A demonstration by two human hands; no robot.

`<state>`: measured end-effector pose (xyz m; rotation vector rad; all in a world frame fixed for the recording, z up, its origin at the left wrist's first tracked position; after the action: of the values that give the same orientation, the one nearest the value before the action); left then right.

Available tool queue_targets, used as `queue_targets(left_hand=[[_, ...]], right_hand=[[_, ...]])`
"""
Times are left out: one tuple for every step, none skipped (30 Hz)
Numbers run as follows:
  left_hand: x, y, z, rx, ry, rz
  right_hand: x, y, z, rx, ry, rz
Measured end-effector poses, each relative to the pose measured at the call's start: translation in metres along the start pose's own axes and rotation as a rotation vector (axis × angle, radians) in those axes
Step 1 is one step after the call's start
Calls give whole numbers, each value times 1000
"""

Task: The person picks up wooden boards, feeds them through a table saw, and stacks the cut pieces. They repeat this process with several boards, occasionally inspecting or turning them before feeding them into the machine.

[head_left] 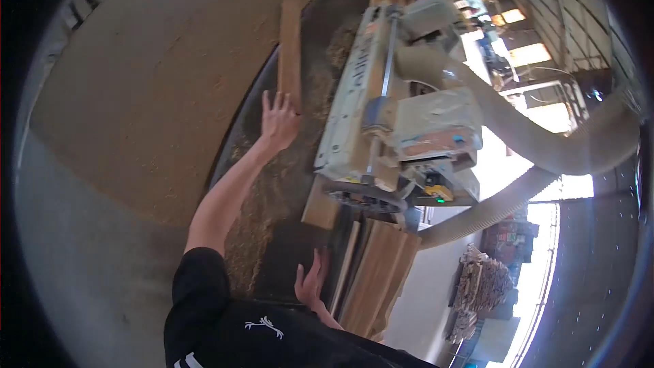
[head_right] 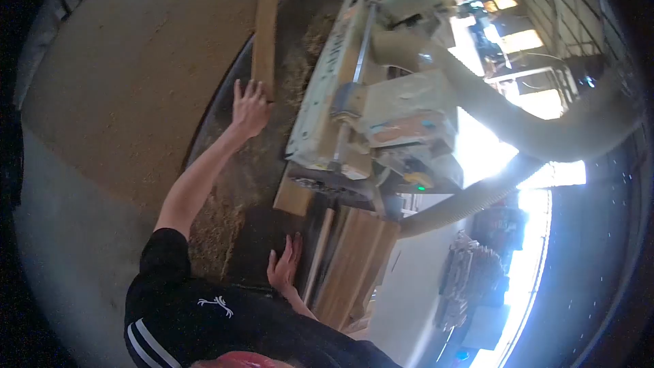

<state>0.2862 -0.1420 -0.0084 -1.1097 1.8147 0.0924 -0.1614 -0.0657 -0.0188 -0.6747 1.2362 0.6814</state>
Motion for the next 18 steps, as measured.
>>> queue_targets(left_hand=[[-4, 8, -6, -36, 19, 72], [-7, 15, -11, -62, 26, 132], [-14, 23, -11, -62, 31, 195], [-24, 37, -14, -57, -3, 161], [-32, 57, -22, -42, -27, 138], [-40, 75, -29, -25, -50, 108], [-42, 96, -31, -15, -52, 70], [-52, 115, -37, -70, -29, 76], [-71, 133, -45, -126, -11, 75], [-91, 141, -52, -190, 7, 64], [-103, 145, -58, -295, 5, 148], [-104, 151, -61, -324, -4, 154], [-101, 153, -62, -359, -10, 163], [-101, 157, -66, -394, -14, 172], [-89, 165, -63, -413, 20, 194], [-73, 170, -55, -426, 57, 210], [-69, 174, -52, -431, 94, 226], [-80, 180, -58, -431, 73, 206]], right_hand=[[-3, 15, -1, -27, 39, 46], [-2, 19, -2, -57, 65, 74], [-5, 21, -1, -46, 37, 45], [-6, 22, 1, -49, 7, 33], [-10, 21, 3, -36, -18, 22], [-13, 20, 2, -26, -42, 6], [-17, 22, 0, -22, -52, -24], [-17, 23, -3, -24, -66, -57], [-16, 25, -1, -33, -80, -94], [-13, 24, -1, -15, -93, -127], [-12, 24, -3, -11, -97, -152], [-13, 29, -7, -17, -95, -160], [-13, 31, -8, -22, -108, -181], [-16, 32, -7, -26, -120, -203], [-18, 32, -8, -36, -126, -236], [-16, 34, -9, -30, -135, -238], [-13, 35, -10, -21, -145, -245], [-10, 36, -13, -9, -155, -255]])
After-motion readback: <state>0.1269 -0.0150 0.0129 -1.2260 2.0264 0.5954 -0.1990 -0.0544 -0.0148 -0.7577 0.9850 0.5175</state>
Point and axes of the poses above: each hand's wrist, its own y-axis away from the middle knuckle, its own x-axis out of the palm, z = x × y, the point moved 6 cm from there along -y, towards the middle knuckle, and after that the axes turned 14 degrees about y, right-handed, at the moved point
